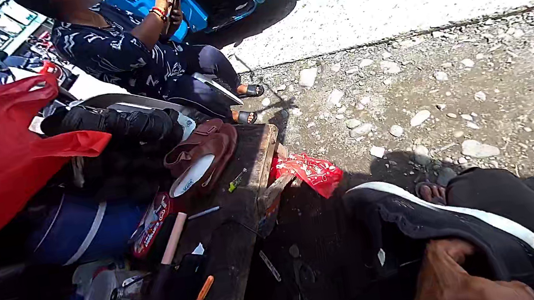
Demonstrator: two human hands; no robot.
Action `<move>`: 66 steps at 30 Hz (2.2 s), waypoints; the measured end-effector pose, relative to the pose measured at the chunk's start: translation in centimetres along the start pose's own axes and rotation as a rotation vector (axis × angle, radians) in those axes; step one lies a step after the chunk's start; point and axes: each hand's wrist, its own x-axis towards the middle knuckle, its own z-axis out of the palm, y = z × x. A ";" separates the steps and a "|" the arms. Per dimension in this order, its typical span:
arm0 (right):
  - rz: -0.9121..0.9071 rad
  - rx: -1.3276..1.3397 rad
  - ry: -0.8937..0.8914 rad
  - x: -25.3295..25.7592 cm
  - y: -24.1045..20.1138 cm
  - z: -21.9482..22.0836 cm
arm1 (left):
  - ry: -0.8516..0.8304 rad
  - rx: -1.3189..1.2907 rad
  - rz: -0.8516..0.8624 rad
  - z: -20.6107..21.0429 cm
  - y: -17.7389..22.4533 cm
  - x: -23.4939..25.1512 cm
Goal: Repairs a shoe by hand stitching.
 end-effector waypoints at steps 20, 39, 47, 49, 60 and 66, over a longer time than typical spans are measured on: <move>-0.048 -0.119 0.033 -0.3 -0.1 0.4 | -0.349 0.321 0.063 -3.3 2.4 -0.2; -0.074 -0.191 0.148 -2.0 0.4 0.8 | -0.241 0.668 0.632 -7.9 3.8 -4.2; -0.092 -0.178 0.165 -1.8 0.3 1.1 | -0.485 -0.142 0.363 -6.2 2.1 -2.3; -0.095 -0.173 0.165 -1.8 0.4 1.1 | -0.304 0.340 0.481 -5.4 1.1 -1.7; -0.133 -0.154 0.161 -1.7 0.4 1.2 | -0.130 0.511 0.412 -1.8 -0.9 0.6; -0.148 -0.107 0.173 -1.4 0.7 1.4 | -0.120 0.350 0.437 -1.4 -2.2 1.0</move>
